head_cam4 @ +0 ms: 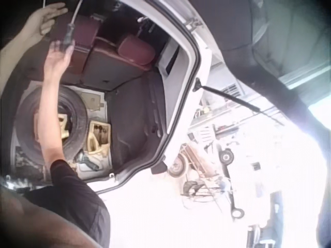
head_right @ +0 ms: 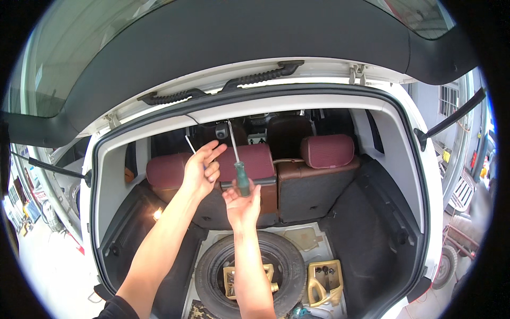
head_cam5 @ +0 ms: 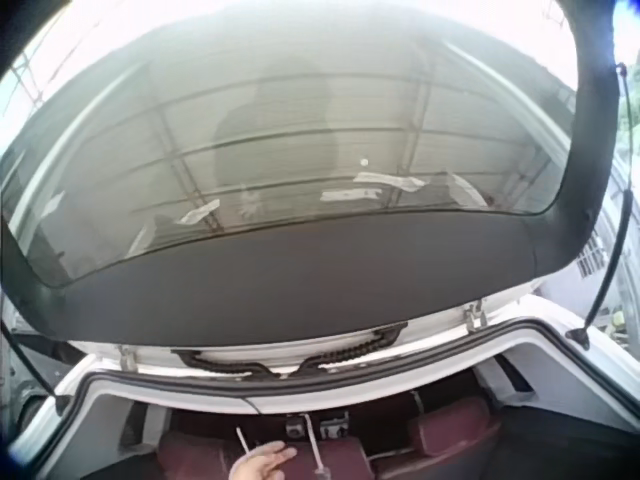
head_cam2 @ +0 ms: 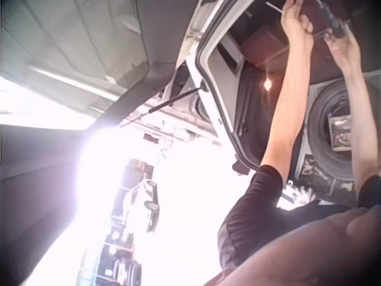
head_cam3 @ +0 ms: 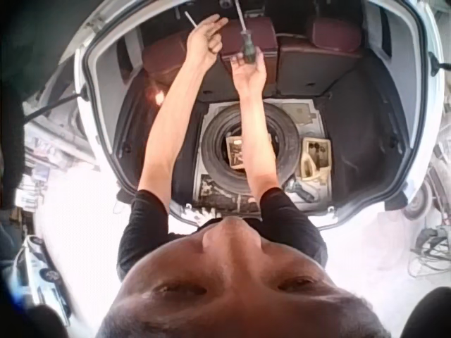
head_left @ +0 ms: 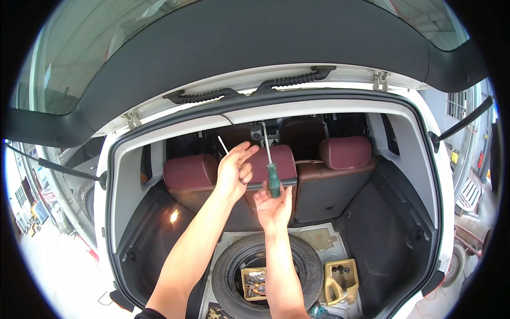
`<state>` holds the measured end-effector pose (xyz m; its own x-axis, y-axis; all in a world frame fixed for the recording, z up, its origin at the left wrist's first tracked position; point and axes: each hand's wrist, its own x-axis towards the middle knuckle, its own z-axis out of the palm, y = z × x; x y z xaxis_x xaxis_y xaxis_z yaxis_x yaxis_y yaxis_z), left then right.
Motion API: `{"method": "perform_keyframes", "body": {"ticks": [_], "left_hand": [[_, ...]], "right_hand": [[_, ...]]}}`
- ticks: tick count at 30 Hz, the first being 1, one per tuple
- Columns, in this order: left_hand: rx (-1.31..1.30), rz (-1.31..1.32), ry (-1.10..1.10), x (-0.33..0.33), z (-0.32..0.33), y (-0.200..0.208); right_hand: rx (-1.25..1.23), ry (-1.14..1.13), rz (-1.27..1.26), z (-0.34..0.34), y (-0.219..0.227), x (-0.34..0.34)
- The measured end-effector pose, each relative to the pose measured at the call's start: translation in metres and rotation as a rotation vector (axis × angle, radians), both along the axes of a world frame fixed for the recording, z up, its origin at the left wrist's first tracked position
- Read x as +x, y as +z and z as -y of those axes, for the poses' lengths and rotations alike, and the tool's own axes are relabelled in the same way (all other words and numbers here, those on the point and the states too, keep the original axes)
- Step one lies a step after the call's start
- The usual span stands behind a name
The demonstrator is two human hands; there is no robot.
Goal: The person uses a screwdriver to remove screws from the upper trim of a car trunk. They then detach and remove a long interior trim piece, exposing wiring. The person places the removed trim piece into the trunk area.
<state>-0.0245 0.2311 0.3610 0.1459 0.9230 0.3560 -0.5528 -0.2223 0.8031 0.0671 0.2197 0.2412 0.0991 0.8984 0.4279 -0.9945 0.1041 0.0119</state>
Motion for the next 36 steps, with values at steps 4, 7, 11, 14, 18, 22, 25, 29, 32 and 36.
{"method": "perform_keyframes", "body": {"ticks": [4, 7, 11, 14, 18, 22, 25, 29, 32, 36], "left_hand": [[-0.032, 0.141, -0.056, 0.01, -0.019, 0.008], [0.035, 0.144, -0.104, 0.009, -0.031, 0.005], [0.076, 0.268, -0.335, 0.022, -0.036, 0.015], [0.103, 0.32, -0.433, 0.026, -0.04, 0.017], [0.112, 0.382, -0.474, 0.018, -0.048, 0.011], [0.117, 0.43, -0.522, 0.025, -0.05, 0.012], [0.094, 0.452, -0.5, 0.027, -0.049, 0.012], [0.111, 0.446, -0.509, 0.027, -0.051, 0.01], [0.149, 0.441, -0.591, 0.025, -0.057, 0.011], [0.081, 0.401, -0.44, 0.028, -0.049, 0.013]], "right_hand": [[0.044, -0.087, 0.038, -0.018, -0.018, -0.008], [-0.047, -0.248, -0.084, -0.002, 0.001, -0.013], [0.107, 0.101, 0.073, -0.01, -0.02, 0.011], [0.005, -0.068, 0.065, -0.004, -0.011, 0.002], [-0.242, -0.134, -0.213, 0.013, 0.022, -0.008], [0.28, 0.246, 0.158, 0.004, -0.01, 0.011], [-0.035, -0.264, 0.016, 0.008, 0.001, -0.013], [-0.056, -0.026, -0.024, 0.0, -0.004, -0.007], [0.098, 0.051, 0.065, -0.012, -0.023, -0.006], [-0.007, -0.212, -0.006, 0.004, 0.0, -0.021]]}}
